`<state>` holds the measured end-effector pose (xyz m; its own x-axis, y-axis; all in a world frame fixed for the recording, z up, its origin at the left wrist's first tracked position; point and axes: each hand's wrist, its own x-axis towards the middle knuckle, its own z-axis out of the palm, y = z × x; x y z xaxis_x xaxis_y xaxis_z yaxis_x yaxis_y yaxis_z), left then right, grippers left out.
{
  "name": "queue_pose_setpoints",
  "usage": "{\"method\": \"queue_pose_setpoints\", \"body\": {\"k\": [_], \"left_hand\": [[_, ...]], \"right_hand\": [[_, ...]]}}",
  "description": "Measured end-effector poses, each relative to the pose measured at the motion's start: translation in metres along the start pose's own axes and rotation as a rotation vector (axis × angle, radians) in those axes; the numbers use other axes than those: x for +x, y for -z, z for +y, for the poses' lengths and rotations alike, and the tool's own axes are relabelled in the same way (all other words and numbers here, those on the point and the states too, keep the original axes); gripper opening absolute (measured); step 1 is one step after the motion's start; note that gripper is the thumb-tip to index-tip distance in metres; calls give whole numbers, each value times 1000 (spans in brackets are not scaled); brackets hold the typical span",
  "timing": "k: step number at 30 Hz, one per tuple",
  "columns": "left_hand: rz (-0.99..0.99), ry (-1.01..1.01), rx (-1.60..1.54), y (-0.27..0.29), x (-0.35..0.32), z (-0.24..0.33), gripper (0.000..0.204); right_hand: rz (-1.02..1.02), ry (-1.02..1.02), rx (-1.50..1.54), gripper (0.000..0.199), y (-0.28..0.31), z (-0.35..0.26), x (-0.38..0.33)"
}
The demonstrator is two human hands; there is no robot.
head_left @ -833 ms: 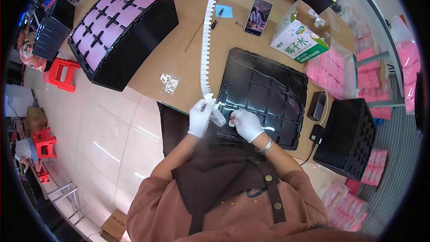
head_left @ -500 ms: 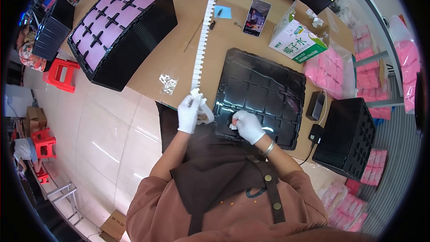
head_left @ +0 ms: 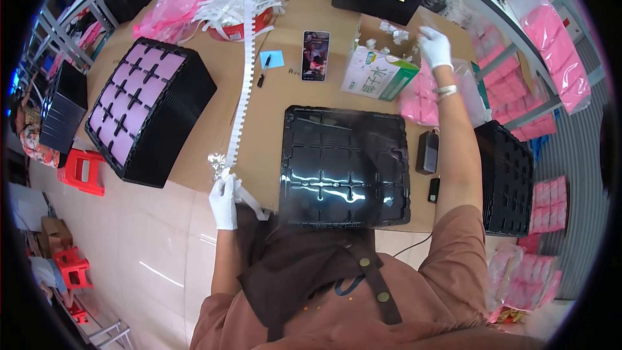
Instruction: The person applies adhesive strips to specific points on black plastic trays, then inserts pink foam padding into the trays by hand.
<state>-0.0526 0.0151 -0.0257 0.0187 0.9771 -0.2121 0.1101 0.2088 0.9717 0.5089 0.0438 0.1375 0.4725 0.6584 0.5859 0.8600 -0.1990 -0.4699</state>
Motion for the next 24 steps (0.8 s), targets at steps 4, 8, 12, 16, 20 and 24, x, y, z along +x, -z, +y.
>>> {"method": "queue_pose_setpoints", "body": {"k": [4,8,12,16,20,24], "left_hand": [[58,22,27,23,6,-11,23],[76,18,146,31,29,-21,22],[93,23,366,53,25,-40,23],[101,-31,328,55,25,-45,23],[250,-75,333,64,34,-32,24],[378,-78,118,82,41,-13,25]], "right_hand": [[132,-295,-315,17,12,104,-26],[-535,-165,-554,20,-35,243,-118],[-384,-418,-268,18,-61,184,-158],[-376,-395,-365,20,-45,175,-155],[-358,-412,-448,21,-44,166,-157],[-218,-478,-366,23,-43,164,-163]]}}
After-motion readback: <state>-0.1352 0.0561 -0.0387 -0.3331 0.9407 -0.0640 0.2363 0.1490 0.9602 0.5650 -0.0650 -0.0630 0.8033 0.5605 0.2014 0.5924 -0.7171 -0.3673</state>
